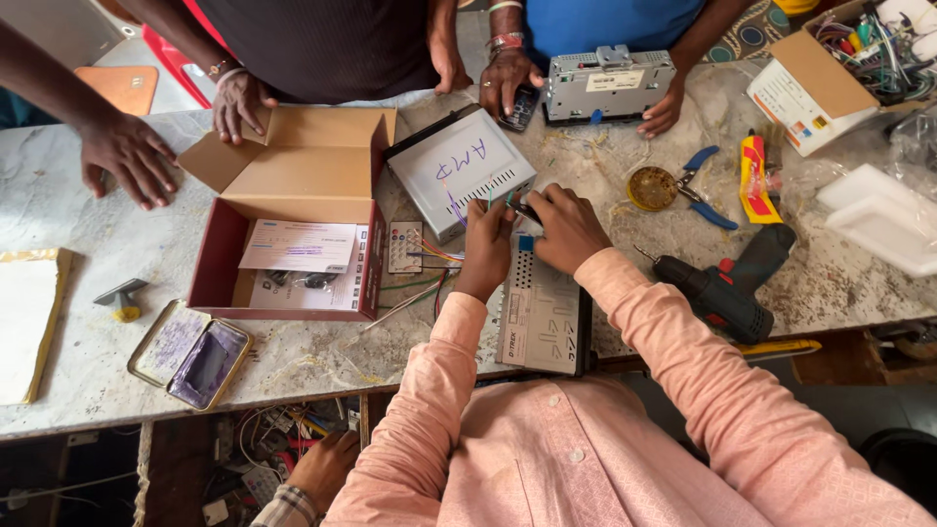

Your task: The person wraps a car stereo in protective foam, places it into a box with a manual and a remote, and closes the box on a workbench.

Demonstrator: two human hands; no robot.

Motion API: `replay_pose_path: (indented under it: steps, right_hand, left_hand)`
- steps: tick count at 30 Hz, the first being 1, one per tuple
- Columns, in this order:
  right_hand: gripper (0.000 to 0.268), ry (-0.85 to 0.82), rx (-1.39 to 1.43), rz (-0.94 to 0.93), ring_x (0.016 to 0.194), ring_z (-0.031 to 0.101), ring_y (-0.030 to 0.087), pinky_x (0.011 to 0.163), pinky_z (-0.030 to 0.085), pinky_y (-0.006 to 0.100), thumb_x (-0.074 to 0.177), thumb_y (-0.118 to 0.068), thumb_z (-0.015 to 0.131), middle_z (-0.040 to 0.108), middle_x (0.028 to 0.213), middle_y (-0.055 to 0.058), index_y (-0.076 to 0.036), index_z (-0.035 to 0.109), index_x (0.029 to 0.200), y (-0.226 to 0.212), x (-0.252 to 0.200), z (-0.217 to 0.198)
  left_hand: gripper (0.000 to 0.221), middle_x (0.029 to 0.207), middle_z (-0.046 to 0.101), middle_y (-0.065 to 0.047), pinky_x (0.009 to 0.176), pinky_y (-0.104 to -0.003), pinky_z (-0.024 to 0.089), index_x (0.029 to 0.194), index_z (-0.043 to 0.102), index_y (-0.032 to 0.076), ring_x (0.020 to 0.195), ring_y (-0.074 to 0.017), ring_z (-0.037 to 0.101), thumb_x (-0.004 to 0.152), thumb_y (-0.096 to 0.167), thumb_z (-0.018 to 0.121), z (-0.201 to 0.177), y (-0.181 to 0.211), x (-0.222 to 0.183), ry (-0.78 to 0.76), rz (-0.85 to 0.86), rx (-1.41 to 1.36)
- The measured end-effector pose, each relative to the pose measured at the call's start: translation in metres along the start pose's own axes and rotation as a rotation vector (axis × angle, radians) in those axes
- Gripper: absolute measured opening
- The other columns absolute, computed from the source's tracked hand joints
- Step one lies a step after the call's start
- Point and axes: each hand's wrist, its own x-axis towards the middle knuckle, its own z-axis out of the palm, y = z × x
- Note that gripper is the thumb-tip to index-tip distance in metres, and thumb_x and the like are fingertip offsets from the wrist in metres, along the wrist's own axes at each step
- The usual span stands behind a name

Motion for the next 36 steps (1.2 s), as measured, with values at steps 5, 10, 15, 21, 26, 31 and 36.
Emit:
replay_pose_path:
  steps: [5,10,15,21,26,31,36]
  right_hand:
    - [0.058,-0.055,0.021,0.029,0.106,0.058,0.041,0.091,0.049,0.05,0.067,-0.002,0.067,0.059,0.107,0.017,-0.003,0.062,0.124,-0.002,-0.002,-0.011]
    - [0.064,-0.162,0.085,0.097,0.109,0.057,0.04,0.093,0.05,0.048,0.067,0.0,0.064,0.058,0.11,0.017,-0.003,0.059,0.13,-0.001,-0.002,-0.014]
    - [0.068,-0.168,0.161,0.121,0.116,0.055,0.04,0.097,0.049,0.046,0.066,0.003,0.06,0.059,0.115,0.019,0.0,0.057,0.134,0.001,-0.007,-0.008]
    - [0.069,-0.168,0.191,0.158,0.116,0.057,0.041,0.098,0.049,0.045,0.067,0.003,0.058,0.059,0.118,0.019,0.0,0.056,0.136,0.002,-0.011,-0.005]
    - [0.067,-0.167,0.223,0.201,0.108,0.06,0.041,0.093,0.05,0.046,0.067,0.003,0.057,0.061,0.112,0.02,0.0,0.057,0.134,-0.002,-0.013,-0.007]
    - [0.055,-0.163,0.268,0.229,0.099,0.064,0.042,0.086,0.05,0.048,0.071,0.002,0.056,0.064,0.102,0.021,0.0,0.062,0.125,-0.001,-0.014,-0.009]
    - [0.041,-0.203,0.242,0.235,0.099,0.063,0.044,0.084,0.049,0.051,0.072,-0.001,0.059,0.065,0.099,0.021,-0.001,0.064,0.112,0.004,-0.012,-0.008]
  left_hand:
    - [0.024,0.102,0.05,-0.016,0.085,-0.039,0.044,0.122,0.069,0.003,0.094,-0.03,0.05,0.102,0.015,0.065,-0.005,-0.003,0.002,-0.055,0.014,0.047]
    - [0.028,0.1,0.05,-0.014,0.084,-0.038,0.043,0.128,0.071,0.007,0.092,-0.0283,0.05,0.101,0.015,0.065,-0.009,0.002,0.002,-0.073,0.008,-0.026]
    - [0.032,0.098,0.048,-0.012,0.081,-0.036,0.044,0.132,0.069,0.009,0.089,-0.0256,0.05,0.101,0.015,0.065,-0.016,0.009,-0.001,-0.092,-0.022,0.012]
    - [0.034,0.098,0.049,-0.01,0.083,-0.034,0.045,0.134,0.069,0.013,0.09,-0.024,0.051,0.1,0.015,0.066,-0.016,0.014,0.002,-0.113,-0.015,0.013]
    - [0.032,0.097,0.051,-0.011,0.081,-0.036,0.046,0.13,0.07,0.01,0.087,-0.0245,0.052,0.099,0.014,0.067,-0.017,0.013,0.002,-0.117,-0.009,0.001]
    - [0.015,0.087,0.07,-0.005,0.07,-0.029,0.051,0.106,0.069,-0.001,0.077,-0.0114,0.06,0.095,0.01,0.072,-0.02,0.013,0.005,-0.132,-0.176,-0.299]
    - [0.015,0.079,0.069,-0.002,0.065,-0.026,0.051,0.102,0.067,-0.001,0.072,-0.0067,0.062,0.095,0.011,0.073,-0.025,0.024,0.006,-0.152,-0.202,-0.346]
